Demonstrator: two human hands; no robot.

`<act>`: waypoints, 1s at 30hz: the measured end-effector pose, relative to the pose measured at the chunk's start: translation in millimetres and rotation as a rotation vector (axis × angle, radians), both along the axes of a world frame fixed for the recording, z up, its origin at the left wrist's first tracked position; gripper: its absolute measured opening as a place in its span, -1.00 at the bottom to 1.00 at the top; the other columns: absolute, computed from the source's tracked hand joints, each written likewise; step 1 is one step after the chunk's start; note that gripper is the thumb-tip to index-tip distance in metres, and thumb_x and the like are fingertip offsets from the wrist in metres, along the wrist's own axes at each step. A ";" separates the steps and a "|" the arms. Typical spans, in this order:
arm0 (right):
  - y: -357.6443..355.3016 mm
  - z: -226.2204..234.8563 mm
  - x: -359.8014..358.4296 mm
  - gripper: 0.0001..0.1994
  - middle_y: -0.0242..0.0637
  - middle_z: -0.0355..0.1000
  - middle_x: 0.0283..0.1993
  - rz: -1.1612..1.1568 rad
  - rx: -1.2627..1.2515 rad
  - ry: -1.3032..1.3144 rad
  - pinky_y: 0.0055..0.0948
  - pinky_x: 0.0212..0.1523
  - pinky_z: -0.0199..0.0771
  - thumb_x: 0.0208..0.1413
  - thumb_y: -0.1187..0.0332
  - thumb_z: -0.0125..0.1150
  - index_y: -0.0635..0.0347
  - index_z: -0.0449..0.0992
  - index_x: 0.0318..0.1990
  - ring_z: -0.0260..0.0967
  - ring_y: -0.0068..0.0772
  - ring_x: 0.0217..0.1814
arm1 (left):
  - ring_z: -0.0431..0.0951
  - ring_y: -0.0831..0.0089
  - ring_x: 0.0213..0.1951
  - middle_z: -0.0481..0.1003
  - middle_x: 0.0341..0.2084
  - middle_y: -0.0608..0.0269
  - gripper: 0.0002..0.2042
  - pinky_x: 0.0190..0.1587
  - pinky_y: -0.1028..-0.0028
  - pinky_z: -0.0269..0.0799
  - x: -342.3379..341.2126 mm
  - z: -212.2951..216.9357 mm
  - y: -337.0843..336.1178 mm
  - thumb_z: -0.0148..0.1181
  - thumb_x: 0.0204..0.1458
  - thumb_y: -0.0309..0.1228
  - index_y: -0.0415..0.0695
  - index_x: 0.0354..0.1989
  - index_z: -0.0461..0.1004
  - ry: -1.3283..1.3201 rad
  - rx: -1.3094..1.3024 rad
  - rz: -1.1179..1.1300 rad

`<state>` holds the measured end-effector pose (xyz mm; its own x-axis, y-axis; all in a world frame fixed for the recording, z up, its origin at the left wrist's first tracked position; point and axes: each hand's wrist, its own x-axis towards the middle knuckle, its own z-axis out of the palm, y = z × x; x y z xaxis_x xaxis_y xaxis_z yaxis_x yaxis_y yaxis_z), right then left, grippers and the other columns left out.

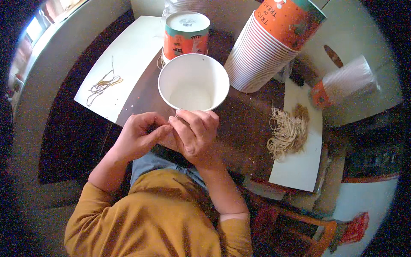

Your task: Attaching decorative strings to paper cups by threading them through pre-punched holes and tying knots.

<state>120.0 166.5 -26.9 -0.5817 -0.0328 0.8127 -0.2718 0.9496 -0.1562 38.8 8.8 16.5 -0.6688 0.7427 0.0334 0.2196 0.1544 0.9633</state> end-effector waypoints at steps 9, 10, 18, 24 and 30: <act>16.5 1.9 4.0 -0.83 -0.49 0.44 -0.24 -0.027 -0.061 0.088 -0.24 -0.06 0.23 -0.11 0.43 0.32 0.01 0.51 -0.31 0.35 -0.38 -0.18 | 0.27 0.72 -0.53 0.39 -0.65 0.40 -0.82 -0.49 0.61 0.24 12.8 39.3 -29.4 0.19 0.09 -0.43 -0.24 -0.50 0.41 -0.180 0.122 -0.326; 19.7 4.8 6.4 -0.82 -0.48 0.45 -0.25 0.021 -0.055 0.038 -0.22 -0.01 0.23 -0.12 0.44 0.32 0.01 0.51 -0.31 0.37 -0.38 -0.17 | 0.28 0.74 -0.51 0.40 -0.62 0.43 -0.82 -0.48 0.63 0.23 13.2 38.2 -29.8 0.20 0.09 -0.41 -0.23 -0.48 0.42 -0.257 0.140 -0.346; 82.3 35.5 49.4 -0.79 -0.42 0.54 -0.22 0.126 -0.061 -0.288 -0.13 0.13 0.22 -0.22 0.51 0.34 0.03 0.54 -0.36 0.42 -0.24 -0.03 | 0.36 0.64 -0.48 0.43 -0.55 0.40 -0.62 -0.40 0.55 0.34 -27.1 23.3 -43.5 0.04 0.19 -0.14 -0.26 -0.12 0.50 -0.384 -0.254 -0.656; 91.3 67.8 76.3 -0.23 -0.12 0.28 0.19 -0.056 -0.120 -0.551 -0.13 0.33 0.01 -0.33 0.25 0.47 0.18 0.30 0.16 0.14 -0.10 0.31 | 0.27 0.69 -0.58 0.32 -0.69 0.47 -0.67 -0.53 0.57 0.20 -49.5 56.6 -38.4 0.01 0.21 -0.22 -0.25 -0.34 0.55 -0.219 -0.283 -0.516; 16.6 118.7 20.6 -0.53 -0.35 0.42 -0.10 0.444 -1.106 -0.997 -0.55 -0.04 0.38 0.10 0.30 0.24 0.32 0.31 0.12 0.35 -0.61 -0.06 | 0.31 0.66 -0.58 0.38 -0.66 0.40 -0.64 -0.51 0.60 0.23 -41.9 101.7 31.3 0.02 0.18 -0.16 -0.25 -0.36 0.53 0.022 -0.166 -0.597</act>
